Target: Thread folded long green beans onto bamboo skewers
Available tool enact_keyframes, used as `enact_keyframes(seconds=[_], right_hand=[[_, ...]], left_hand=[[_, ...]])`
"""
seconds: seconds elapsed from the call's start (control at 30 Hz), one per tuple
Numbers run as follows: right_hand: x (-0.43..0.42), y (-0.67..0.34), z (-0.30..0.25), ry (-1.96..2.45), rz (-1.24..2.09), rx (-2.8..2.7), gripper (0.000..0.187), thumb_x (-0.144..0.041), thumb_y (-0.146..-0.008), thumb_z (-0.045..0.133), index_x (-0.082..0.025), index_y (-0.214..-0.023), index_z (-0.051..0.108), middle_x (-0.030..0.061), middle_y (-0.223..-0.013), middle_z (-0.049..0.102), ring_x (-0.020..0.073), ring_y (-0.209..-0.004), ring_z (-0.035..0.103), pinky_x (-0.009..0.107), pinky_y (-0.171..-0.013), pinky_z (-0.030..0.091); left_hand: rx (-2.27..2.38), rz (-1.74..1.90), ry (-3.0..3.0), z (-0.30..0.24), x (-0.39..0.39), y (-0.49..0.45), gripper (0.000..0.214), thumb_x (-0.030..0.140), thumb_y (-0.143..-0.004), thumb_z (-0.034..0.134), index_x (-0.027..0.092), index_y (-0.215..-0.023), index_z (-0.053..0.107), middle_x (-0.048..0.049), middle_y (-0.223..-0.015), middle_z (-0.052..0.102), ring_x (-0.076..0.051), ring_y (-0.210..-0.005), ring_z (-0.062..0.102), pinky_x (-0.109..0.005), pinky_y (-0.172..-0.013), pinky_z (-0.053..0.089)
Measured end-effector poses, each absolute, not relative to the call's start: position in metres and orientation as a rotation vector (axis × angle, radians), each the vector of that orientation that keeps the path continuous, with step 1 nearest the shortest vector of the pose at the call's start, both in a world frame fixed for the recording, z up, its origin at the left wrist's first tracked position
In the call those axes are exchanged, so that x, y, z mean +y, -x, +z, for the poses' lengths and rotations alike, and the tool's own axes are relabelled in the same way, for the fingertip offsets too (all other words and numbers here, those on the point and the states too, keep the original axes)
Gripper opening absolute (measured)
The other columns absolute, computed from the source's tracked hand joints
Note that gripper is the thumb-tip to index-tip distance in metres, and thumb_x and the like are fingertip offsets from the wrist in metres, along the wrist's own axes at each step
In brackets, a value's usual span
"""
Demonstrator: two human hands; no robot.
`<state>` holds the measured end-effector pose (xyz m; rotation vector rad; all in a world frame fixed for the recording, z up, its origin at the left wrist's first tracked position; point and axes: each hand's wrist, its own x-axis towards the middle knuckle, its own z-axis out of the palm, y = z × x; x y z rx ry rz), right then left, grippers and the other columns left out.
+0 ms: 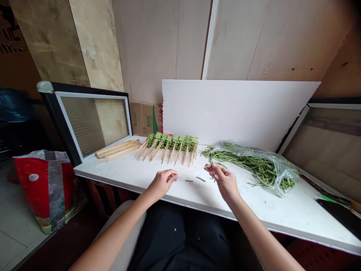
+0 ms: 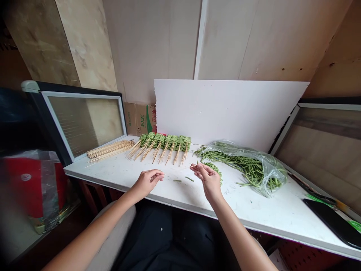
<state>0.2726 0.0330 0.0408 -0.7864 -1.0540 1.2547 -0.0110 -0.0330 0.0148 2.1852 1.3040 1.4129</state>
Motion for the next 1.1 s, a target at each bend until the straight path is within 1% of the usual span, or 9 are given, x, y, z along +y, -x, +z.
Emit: enact_keyframes(seconds=[0.1,0.17,0.27,0.4,0.53,0.73,0.83,0.97,1.1], right_hand=[[0.034,-0.274,0.043,0.783,1.265,-0.999,0.038,-0.049,-0.071,0.094,-0.019,-0.090,0.081,0.0128,-0.104,0.082,0.0297,-0.103,0.079,0.035,-0.092,0.063],[0.034,-0.275,0.045,0.785,1.269,-0.990,0.038,-0.048,-0.070,0.095,-0.019,-0.090,0.081,0.0131,-0.104,0.082,0.0298,-0.104,0.079,0.036,-0.093,0.063],[0.032,-0.275,0.047,0.781,1.277,-1.011,0.039,-0.048,-0.071,0.094,-0.018,-0.093,0.081,0.0139,-0.107,0.082,0.0303,-0.106,0.078,0.036,-0.092,0.062],[0.027,-0.271,0.047,0.779,1.251,-1.031,0.040,-0.050,-0.072,0.093,-0.020,-0.095,0.081,0.0144,-0.110,0.082,0.0317,-0.110,0.077,0.036,-0.088,0.062],[0.023,-0.266,0.045,0.781,1.229,-1.033,0.039,-0.051,-0.073,0.092,-0.022,-0.096,0.082,0.0133,-0.111,0.082,0.0318,-0.110,0.077,0.035,-0.083,0.061],[0.019,-0.263,0.041,0.760,1.180,-1.076,0.038,-0.054,-0.075,0.090,-0.023,-0.097,0.082,0.0137,-0.112,0.081,0.0333,-0.112,0.076,0.037,-0.082,0.060],[0.017,-0.261,0.040,0.755,1.182,-1.073,0.038,-0.053,-0.075,0.090,-0.023,-0.096,0.081,0.0133,-0.110,0.082,0.0332,-0.111,0.076,0.037,-0.082,0.060],[0.011,-0.259,0.043,0.755,1.193,-1.101,0.035,-0.053,-0.079,0.087,-0.023,-0.096,0.081,0.0131,-0.111,0.081,0.0317,-0.111,0.076,0.036,-0.084,0.060],[0.006,-0.256,0.045,0.763,1.196,-1.148,0.035,-0.054,-0.080,0.086,-0.023,-0.096,0.081,0.0126,-0.112,0.081,0.0313,-0.111,0.076,0.036,-0.084,0.061]], left_hand=[[1.355,1.478,-2.220,0.015,-0.033,0.012,0.009,0.026,-0.097,0.069,0.019,-0.102,0.074,-0.0060,-0.090,0.079,-0.019,-0.082,0.075,-0.028,-0.074,0.058],[1.394,1.488,-2.309,0.015,-0.034,0.012,0.008,0.018,-0.098,0.066,0.019,-0.097,0.074,-0.0059,-0.090,0.079,-0.019,-0.079,0.075,-0.028,-0.073,0.058],[1.375,1.497,-2.429,0.014,-0.036,0.013,0.022,0.006,-0.097,0.056,0.019,-0.097,0.073,-0.0059,-0.088,0.079,-0.019,-0.081,0.077,-0.027,-0.070,0.059],[1.359,1.478,-2.488,0.012,-0.035,0.016,0.039,-0.006,-0.087,0.044,0.018,-0.100,0.072,-0.0056,-0.090,0.079,-0.018,-0.086,0.078,-0.027,-0.075,0.063],[1.420,1.484,-2.492,0.009,-0.032,0.018,0.043,-0.008,-0.082,0.041,0.017,-0.099,0.070,-0.0053,-0.085,0.076,-0.017,-0.080,0.076,-0.029,-0.078,0.064],[1.475,1.477,-2.446,0.007,-0.031,0.017,0.045,-0.009,-0.077,0.038,0.018,-0.096,0.069,-0.0025,-0.078,0.071,-0.016,-0.076,0.072,-0.027,-0.076,0.061],[1.482,1.451,-2.419,0.007,-0.032,0.016,0.043,-0.008,-0.076,0.039,0.018,-0.094,0.068,-0.0017,-0.075,0.069,-0.015,-0.072,0.070,-0.026,-0.073,0.059],[1.473,1.418,-2.379,0.005,-0.032,0.014,0.040,-0.009,-0.076,0.042,0.017,-0.091,0.068,-0.0008,-0.072,0.067,-0.015,-0.068,0.065,-0.026,-0.069,0.055],[1.407,1.411,-2.317,0.000,-0.030,0.012,0.042,-0.009,-0.075,0.041,0.017,-0.092,0.069,0.0005,-0.070,0.065,-0.014,-0.067,0.064,-0.026,-0.070,0.055]])
